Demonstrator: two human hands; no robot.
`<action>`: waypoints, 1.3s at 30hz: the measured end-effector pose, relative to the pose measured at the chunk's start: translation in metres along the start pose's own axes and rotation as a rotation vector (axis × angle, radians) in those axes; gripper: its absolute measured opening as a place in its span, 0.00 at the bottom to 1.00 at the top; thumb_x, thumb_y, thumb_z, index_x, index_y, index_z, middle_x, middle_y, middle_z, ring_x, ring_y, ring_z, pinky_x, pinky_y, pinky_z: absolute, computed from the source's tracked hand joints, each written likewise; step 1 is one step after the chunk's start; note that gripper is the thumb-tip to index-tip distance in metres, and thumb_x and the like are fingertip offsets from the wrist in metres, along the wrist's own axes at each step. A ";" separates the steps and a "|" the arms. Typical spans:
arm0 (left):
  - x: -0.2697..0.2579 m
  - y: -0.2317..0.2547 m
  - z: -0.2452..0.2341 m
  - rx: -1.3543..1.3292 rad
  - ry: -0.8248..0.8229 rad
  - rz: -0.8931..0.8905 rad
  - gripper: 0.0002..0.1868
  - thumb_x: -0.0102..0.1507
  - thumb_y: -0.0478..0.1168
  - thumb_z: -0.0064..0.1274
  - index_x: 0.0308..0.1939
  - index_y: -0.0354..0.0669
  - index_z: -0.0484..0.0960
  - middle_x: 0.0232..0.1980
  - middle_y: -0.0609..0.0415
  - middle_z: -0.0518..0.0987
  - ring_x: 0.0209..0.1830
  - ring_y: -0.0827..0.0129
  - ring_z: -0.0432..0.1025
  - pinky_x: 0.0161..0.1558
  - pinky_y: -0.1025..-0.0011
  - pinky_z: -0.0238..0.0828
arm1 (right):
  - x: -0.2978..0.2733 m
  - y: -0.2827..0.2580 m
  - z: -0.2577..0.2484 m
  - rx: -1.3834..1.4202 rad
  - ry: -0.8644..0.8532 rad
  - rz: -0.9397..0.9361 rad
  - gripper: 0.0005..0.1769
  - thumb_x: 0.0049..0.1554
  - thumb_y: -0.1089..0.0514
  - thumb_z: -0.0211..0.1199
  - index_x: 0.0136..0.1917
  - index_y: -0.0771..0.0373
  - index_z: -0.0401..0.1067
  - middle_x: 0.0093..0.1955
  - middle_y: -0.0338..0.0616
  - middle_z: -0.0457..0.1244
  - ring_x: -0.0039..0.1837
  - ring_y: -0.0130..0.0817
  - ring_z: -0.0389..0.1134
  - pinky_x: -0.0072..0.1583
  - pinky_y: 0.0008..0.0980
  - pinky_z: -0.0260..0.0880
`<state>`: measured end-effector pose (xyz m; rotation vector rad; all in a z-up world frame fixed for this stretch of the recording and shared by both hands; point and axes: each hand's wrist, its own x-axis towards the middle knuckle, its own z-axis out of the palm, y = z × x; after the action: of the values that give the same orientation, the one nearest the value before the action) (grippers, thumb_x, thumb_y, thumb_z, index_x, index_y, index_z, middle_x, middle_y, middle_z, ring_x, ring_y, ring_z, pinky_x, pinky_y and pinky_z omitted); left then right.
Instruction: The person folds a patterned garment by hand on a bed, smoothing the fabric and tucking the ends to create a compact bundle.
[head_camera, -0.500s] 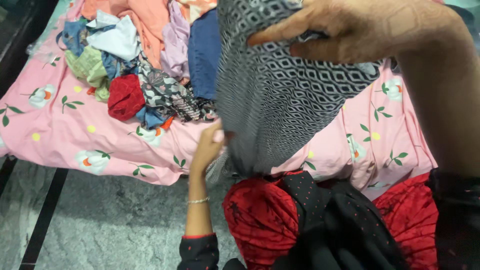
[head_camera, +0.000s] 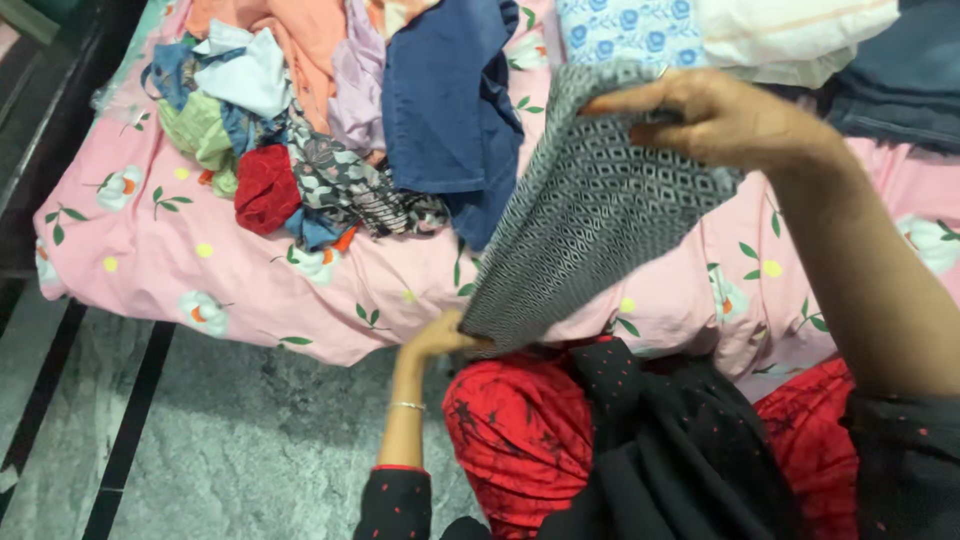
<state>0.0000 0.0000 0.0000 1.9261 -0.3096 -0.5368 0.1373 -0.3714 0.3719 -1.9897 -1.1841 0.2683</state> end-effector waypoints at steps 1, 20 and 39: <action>0.005 -0.015 0.018 0.023 0.016 -0.038 0.26 0.53 0.47 0.68 0.50 0.40 0.81 0.43 0.55 0.83 0.41 0.70 0.75 0.45 0.68 0.73 | -0.008 0.009 -0.001 -0.002 -0.019 0.067 0.27 0.58 0.70 0.58 0.71 0.64 0.69 0.71 0.48 0.65 0.72 0.34 0.64 0.70 0.32 0.60; 0.398 0.345 0.017 0.510 -0.093 0.304 0.20 0.62 0.51 0.62 0.31 0.36 0.78 0.22 0.55 0.66 0.25 0.73 0.58 0.28 0.66 0.56 | -0.482 0.260 -0.194 0.016 0.860 0.531 0.41 0.51 0.71 0.63 0.78 0.63 0.64 0.76 0.46 0.60 0.76 0.33 0.60 0.77 0.30 0.58; 0.547 0.226 0.319 1.237 0.036 0.396 0.18 0.68 0.37 0.43 0.62 0.41 0.71 0.60 0.44 0.75 0.60 0.50 0.71 0.51 0.49 0.72 | -0.619 0.449 -0.113 -0.882 0.694 1.210 0.28 0.58 0.66 0.55 0.65 0.43 0.79 0.70 0.60 0.61 0.69 0.60 0.60 0.65 0.65 0.58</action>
<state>0.3199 -0.5907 -0.0239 2.9133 -1.1695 0.0218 0.1533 -1.0490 -0.0001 -2.9633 0.5683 -0.4322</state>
